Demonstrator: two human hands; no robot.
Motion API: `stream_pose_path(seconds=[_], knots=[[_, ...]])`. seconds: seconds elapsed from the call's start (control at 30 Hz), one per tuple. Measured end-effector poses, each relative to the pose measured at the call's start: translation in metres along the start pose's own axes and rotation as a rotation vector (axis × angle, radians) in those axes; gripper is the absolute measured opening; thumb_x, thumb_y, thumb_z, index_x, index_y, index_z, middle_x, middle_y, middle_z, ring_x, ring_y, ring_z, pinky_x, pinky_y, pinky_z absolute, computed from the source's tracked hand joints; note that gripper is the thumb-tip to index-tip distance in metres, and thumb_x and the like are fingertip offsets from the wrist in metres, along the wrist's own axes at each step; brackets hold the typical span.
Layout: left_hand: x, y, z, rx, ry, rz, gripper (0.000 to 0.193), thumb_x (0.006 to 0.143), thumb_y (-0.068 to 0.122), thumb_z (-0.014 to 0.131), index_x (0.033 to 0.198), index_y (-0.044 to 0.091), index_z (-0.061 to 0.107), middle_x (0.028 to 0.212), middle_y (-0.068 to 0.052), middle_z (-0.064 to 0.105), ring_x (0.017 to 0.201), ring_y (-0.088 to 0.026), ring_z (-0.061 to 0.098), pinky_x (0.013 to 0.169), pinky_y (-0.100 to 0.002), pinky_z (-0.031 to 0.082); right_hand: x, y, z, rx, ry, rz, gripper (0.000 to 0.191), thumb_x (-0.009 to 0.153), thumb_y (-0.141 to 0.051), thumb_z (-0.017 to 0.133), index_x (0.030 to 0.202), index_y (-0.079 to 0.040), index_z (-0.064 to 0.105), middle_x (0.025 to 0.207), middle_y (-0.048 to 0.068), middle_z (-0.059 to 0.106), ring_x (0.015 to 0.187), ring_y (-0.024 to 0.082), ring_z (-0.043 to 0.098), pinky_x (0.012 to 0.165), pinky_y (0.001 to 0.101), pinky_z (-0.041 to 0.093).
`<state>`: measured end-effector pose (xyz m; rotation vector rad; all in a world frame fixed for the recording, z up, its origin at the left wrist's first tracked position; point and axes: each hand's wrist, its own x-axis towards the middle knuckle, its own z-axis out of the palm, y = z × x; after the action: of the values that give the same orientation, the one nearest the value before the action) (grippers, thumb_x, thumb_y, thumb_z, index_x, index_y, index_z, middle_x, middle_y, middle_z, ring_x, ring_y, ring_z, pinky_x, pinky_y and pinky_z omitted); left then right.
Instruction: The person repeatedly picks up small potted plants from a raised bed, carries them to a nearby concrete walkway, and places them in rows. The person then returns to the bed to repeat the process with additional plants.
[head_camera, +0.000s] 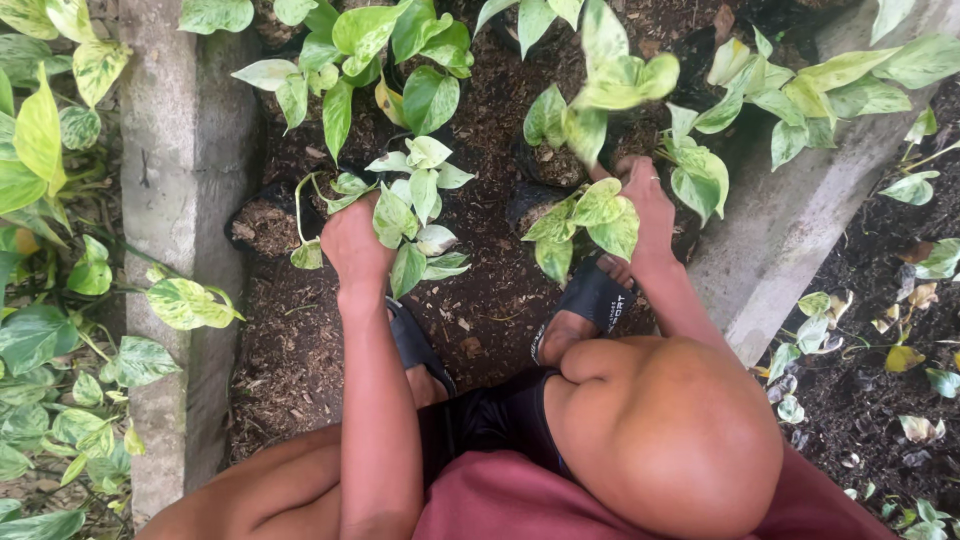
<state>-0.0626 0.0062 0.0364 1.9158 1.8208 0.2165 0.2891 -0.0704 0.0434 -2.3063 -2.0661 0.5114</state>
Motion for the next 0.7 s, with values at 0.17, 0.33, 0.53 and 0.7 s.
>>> stream_pose_path(seconds=[0.17,0.33,0.53,0.7], knots=[[-0.002,0.003,0.002,0.029,-0.078,-0.109,0.025,0.085,0.032,0.075,0.099,0.011,0.079,0.084,-0.023,0.072,0.083,-0.041,0.071,0.074,-0.049,0.053,-0.001,-0.007,-0.022,-0.034,0.036,-0.171,0.062,0.084,-0.044,0.074,0.136,-0.013,0.061,0.103,0.015,0.062,0.097,0.035,0.064,0.074,0.0450,0.055],[0.000,0.004,0.000,0.054,-0.016,-0.031,0.028,0.083,0.031,0.069,0.098,0.010,0.079,0.085,-0.021,0.073,0.083,-0.041,0.071,0.074,-0.049,0.054,0.007,0.003,-0.020,-0.032,-0.035,-0.259,0.061,0.075,-0.025,0.072,0.134,-0.013,0.064,0.095,0.015,0.061,0.090,0.034,0.065,0.071,0.0448,0.055],[0.005,0.014,-0.004,0.087,-0.025,0.013,0.025,0.085,0.032,0.069,0.085,0.008,0.077,0.079,-0.021,0.071,0.076,-0.041,0.071,0.067,-0.049,0.054,0.011,0.010,0.004,0.239,0.009,-0.217,0.033,0.092,-0.021,0.069,0.121,-0.007,0.064,0.096,0.013,0.063,0.083,0.028,0.066,0.071,0.0427,0.056],[0.012,0.029,-0.015,0.094,0.007,0.037,0.028,0.087,0.031,0.068,0.076,0.005,0.074,0.074,-0.021,0.069,0.069,-0.041,0.070,0.062,-0.047,0.054,0.013,0.008,0.008,0.691,-0.142,0.130,0.030,0.105,-0.029,0.056,0.110,0.001,0.057,0.095,0.017,0.064,0.078,0.030,0.066,0.065,0.0439,0.056]])
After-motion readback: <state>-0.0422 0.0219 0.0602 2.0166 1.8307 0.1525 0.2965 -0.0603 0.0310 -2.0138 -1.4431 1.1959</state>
